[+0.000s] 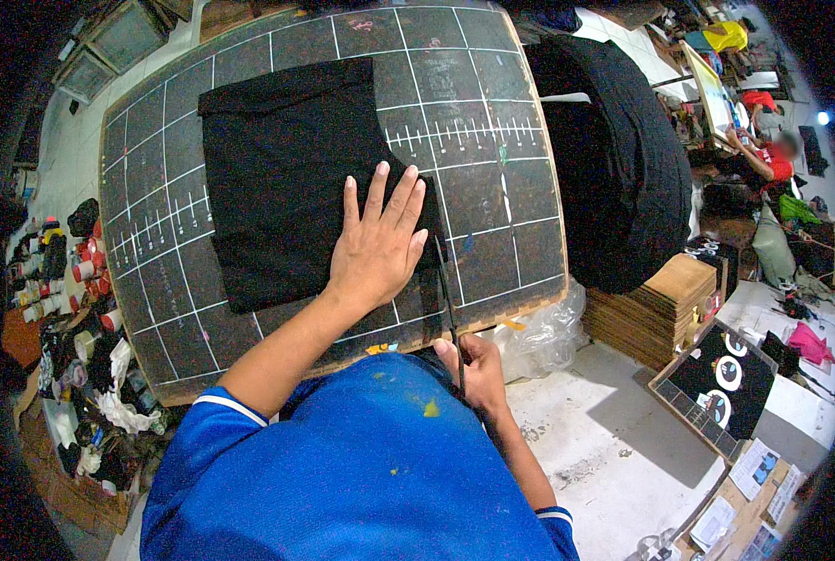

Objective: The person lays a large piece of black fabric on a gridded cutting table, smooths it, and folds it. They then use shears to cut the fabric along a straight line. The person repeats the process with another piece of fabric.

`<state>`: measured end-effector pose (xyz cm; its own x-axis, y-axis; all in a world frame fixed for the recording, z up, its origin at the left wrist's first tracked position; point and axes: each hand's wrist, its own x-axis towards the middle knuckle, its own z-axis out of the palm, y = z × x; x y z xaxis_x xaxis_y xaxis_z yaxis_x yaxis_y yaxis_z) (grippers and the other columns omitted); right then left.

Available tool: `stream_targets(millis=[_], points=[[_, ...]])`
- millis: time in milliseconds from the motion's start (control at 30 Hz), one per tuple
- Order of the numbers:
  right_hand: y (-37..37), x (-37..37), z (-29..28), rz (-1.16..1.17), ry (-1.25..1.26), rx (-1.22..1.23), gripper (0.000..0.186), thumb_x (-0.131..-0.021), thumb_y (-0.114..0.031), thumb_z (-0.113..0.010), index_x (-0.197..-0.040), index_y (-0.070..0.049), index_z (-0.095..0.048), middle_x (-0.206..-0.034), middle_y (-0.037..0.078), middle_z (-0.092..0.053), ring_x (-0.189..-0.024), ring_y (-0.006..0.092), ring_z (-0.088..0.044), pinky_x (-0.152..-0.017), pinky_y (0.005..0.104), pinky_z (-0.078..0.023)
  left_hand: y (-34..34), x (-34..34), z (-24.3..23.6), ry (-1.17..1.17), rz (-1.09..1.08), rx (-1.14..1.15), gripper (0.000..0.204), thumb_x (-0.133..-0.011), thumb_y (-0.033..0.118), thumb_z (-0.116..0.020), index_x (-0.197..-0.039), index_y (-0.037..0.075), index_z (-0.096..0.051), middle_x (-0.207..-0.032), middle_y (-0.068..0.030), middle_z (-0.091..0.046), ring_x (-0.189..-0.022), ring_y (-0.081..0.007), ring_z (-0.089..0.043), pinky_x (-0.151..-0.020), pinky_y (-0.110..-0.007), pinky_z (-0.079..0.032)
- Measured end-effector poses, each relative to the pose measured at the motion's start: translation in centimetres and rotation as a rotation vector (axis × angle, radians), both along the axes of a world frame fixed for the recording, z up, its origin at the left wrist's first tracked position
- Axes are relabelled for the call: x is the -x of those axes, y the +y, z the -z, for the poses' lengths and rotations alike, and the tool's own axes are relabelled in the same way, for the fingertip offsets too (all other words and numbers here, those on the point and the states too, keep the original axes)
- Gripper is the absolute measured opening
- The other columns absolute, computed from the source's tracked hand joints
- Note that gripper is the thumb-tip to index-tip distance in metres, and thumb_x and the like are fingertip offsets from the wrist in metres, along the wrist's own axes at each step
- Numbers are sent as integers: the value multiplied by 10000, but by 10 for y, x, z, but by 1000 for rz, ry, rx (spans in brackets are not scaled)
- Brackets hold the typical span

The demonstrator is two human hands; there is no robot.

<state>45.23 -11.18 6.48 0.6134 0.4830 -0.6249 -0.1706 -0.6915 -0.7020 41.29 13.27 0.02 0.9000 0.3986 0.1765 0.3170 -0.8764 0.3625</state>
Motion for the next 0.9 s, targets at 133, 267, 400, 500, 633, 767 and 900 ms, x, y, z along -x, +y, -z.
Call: stream_targets(millis=[133, 267, 400, 500, 633, 767, 900], points=[[-5, -6, 5, 26, 46, 10, 556, -1005, -501, -803, -702, -79, -603, -640, -48, -557, -614, 60, -482, -546, 291, -356, 0, 0, 0, -17, -6, 0, 685, -1116, 422, -525, -1680, 43, -437, -1811, -125, -297, -1686, -418, -174, -1345, -689, -107], [-7, -11, 8, 25, 73, 27, 570, -980, -540, -817, -715, -74, -624, -640, -20, -595, -602, 75, -522, -543, 291, -373, 0, 0, 1, -20, -3, 6, 683, -1117, 421, -524, -1679, 43, -439, -1814, -125, -292, -1686, -423, -173, -1345, -689, -106], [-3, -9, 8, 11, 17, 29, 558, -977, -540, -820, -743, -67, -641, -644, -20, -592, -604, 78, -517, -541, 291, -367, 0, 0, 0, -2, -4, 22, 683, -1124, 424, -516, -1690, 54, -420, -1819, -107, -285, -1690, -411, -161, -1347, -685, -82], [2, -8, 6, 16, 31, 23, 549, -980, -543, -815, -778, -55, -665, -663, -21, -592, -614, 80, -506, -546, 298, -365, 1, 0, -1, -3, -3, 27, 682, -1125, 423, -514, -1688, 51, -423, -1820, -108, -285, -1692, -411, -159, -1346, -686, -83], [7, -8, 2, 21, 43, 44, 522, -981, -525, -819, -821, -46, -684, -691, -31, -591, -640, 81, -500, -567, 308, -369, 1, 1, -2, -4, -2, 29, 683, -1123, 422, -519, -1686, 48, -426, -1820, -109, -284, -1694, -408, -155, -1345, -687, -85], [9, -5, -2, 35, 18, 19, 502, -985, -496, -821, -804, -51, -673, -705, -44, -575, -665, 77, -488, -581, 309, -364, 1, 0, -3, 2, 1, 34, 684, -1120, 421, -526, -1685, 49, -429, -1819, -109, -286, -1694, -408, -154, -1344, -687, -90], [9, -2, 0, 51, -7, 19, 521, -996, -475, -814, -749, -56, -630, -706, -52, -550, -682, 70, -462, -580, 311, -347, 1, 0, -3, -1, 3, 17, 679, -1120, 420, -522, -1678, 42, -441, -1813, -124, -293, -1691, -416, -153, -1345, -682, -98]])
